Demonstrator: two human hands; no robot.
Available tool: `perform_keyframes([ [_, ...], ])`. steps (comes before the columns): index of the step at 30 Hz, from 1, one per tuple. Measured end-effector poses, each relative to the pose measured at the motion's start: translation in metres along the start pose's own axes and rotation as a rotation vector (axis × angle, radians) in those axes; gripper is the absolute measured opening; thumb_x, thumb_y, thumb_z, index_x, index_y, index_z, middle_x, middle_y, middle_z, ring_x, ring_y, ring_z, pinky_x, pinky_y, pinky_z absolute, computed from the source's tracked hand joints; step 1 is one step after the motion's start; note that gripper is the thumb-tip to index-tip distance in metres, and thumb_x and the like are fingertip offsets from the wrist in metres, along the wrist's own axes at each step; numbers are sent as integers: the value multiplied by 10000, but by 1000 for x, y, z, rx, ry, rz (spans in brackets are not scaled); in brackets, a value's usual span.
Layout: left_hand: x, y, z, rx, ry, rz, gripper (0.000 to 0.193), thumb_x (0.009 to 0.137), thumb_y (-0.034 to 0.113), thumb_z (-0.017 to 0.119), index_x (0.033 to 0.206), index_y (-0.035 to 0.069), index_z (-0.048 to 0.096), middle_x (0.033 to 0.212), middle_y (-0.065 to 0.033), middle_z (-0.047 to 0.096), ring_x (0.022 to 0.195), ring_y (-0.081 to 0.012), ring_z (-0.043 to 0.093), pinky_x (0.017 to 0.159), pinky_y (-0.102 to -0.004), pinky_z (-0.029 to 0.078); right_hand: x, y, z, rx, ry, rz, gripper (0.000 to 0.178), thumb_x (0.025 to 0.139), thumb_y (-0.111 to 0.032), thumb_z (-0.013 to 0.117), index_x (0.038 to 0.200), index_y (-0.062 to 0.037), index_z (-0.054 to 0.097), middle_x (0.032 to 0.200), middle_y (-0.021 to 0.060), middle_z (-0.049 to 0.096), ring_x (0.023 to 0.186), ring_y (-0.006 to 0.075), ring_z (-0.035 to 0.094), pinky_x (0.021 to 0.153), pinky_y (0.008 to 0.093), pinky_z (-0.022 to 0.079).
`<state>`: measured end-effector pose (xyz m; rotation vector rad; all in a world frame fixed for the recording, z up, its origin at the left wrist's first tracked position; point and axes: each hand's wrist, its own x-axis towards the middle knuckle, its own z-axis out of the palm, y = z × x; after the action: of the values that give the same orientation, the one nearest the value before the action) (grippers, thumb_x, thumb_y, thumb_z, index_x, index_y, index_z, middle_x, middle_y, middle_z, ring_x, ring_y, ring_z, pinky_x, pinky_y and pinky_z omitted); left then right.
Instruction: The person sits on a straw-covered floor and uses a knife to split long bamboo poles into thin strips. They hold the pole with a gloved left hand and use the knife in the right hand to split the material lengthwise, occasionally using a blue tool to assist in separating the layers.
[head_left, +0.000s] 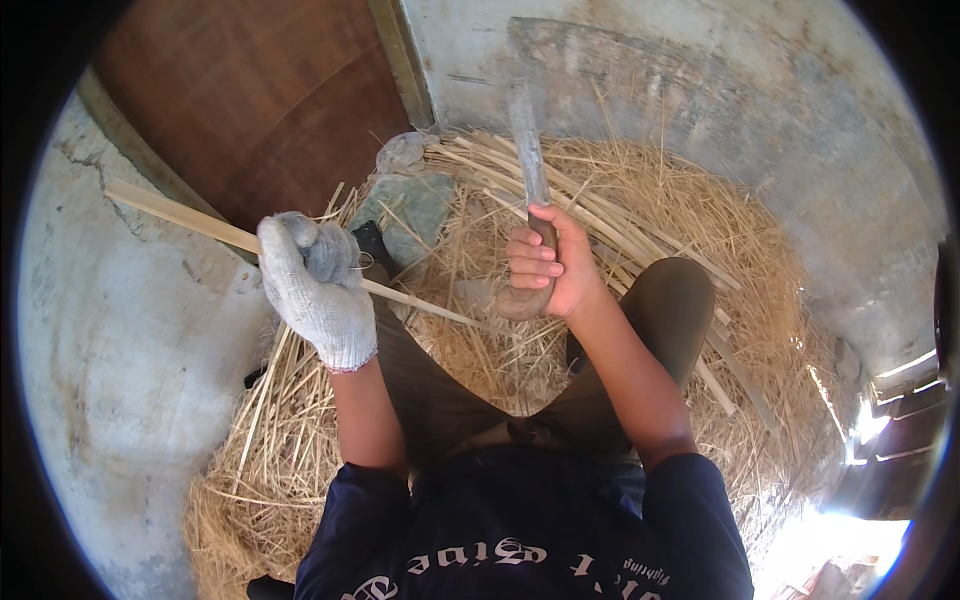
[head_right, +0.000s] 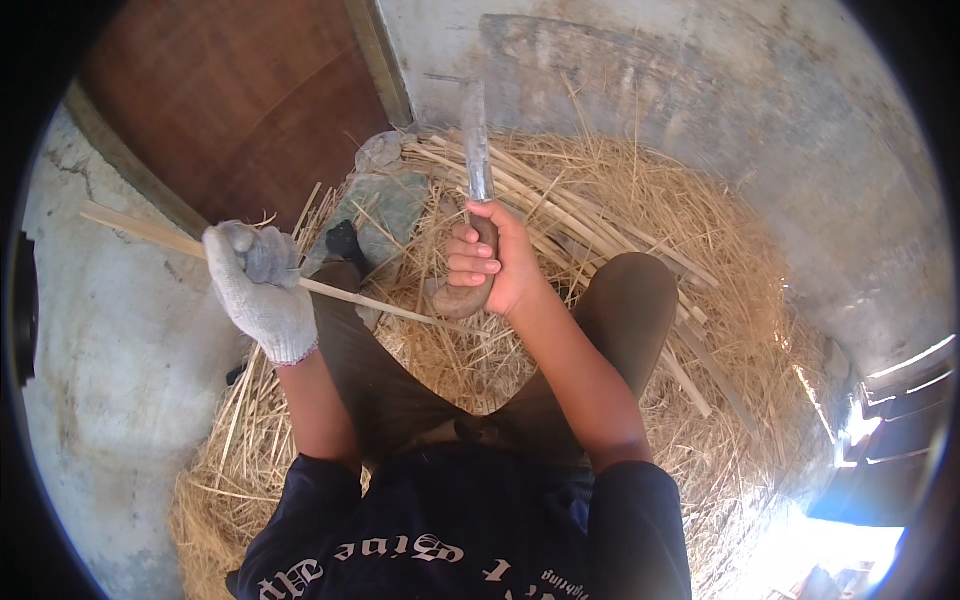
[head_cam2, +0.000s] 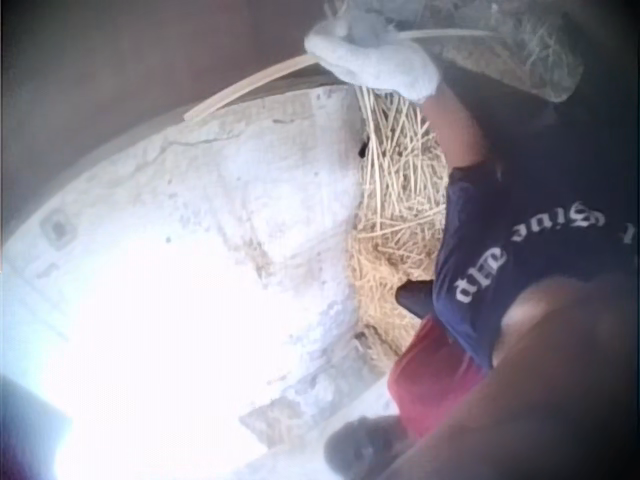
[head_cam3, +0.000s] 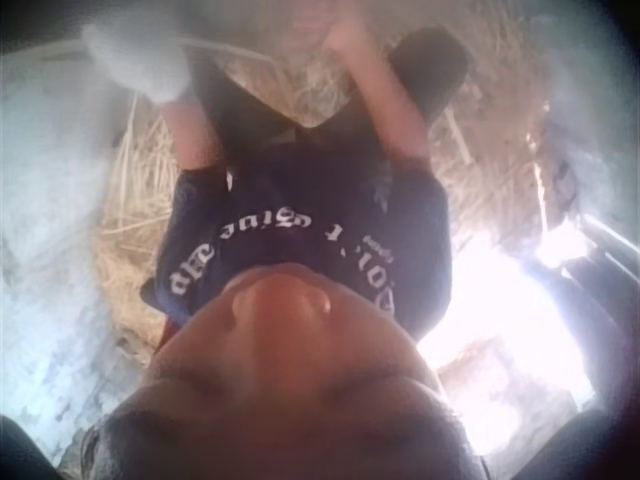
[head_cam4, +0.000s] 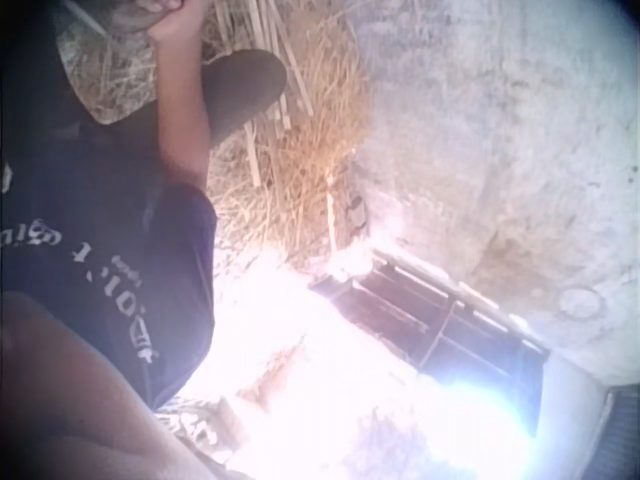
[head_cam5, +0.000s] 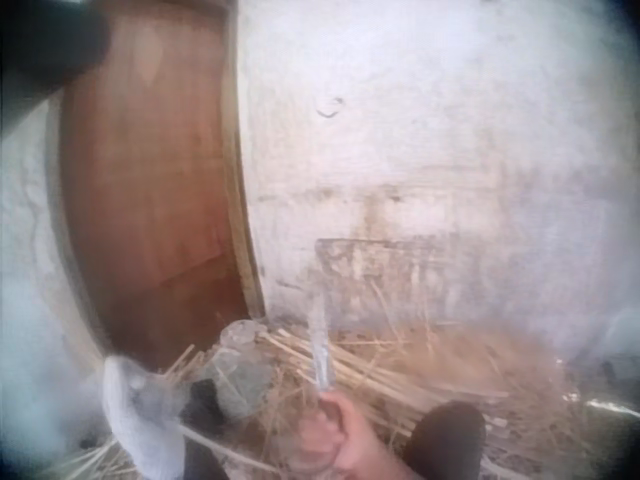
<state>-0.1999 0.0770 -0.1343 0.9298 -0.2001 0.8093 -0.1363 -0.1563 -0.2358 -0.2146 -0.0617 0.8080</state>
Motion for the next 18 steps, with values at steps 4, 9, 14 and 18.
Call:
perform_keyframes([
  [4, 5, 7, 12, -150, -119, 23, 488, 1067, 521, 493, 812, 111, 564, 576, 61, 281, 475, -72, 221, 454, -273, 176, -15, 10, 2, -204, 166, 0, 329, 979, -286, 620, 728, -126, 480, 522, -76, 396, 371, 38, 360, 379, 247, 318],
  [9, -1, 31, 37, -130, -199, 143, 542, 1075, 549, 443, 788, 105, 567, 563, 51, 354, 451, -75, 262, 417, -262, 196, -37, 65, -29, -685, 782, -215, 255, 902, -151, 695, 756, -107, 492, 530, -42, 390, 384, 84, 367, 373, 271, 303],
  [14, 6, 11, 15, -128, -312, 152, 558, 1087, 549, 403, 838, 96, 612, 555, 47, 386, 428, -60, 297, 375, -243, 220, -22, 85, -62, -592, 815, -184, 174, 866, -122, 713, 842, -40, 561, 597, 12, 462, 429, 128, 418, 404, 329, 354],
  [18, 4, 39, 18, -231, -346, 147, 568, 1095, 544, 379, 858, 115, 667, 515, 69, 392, 409, -57, 321, 357, -232, 240, -19, 94, -70, -607, 902, -26, 180, 852, -117, 705, 835, -72, 531, 635, 6, 457, 458, 112, 413, 437, 330, 362],
])
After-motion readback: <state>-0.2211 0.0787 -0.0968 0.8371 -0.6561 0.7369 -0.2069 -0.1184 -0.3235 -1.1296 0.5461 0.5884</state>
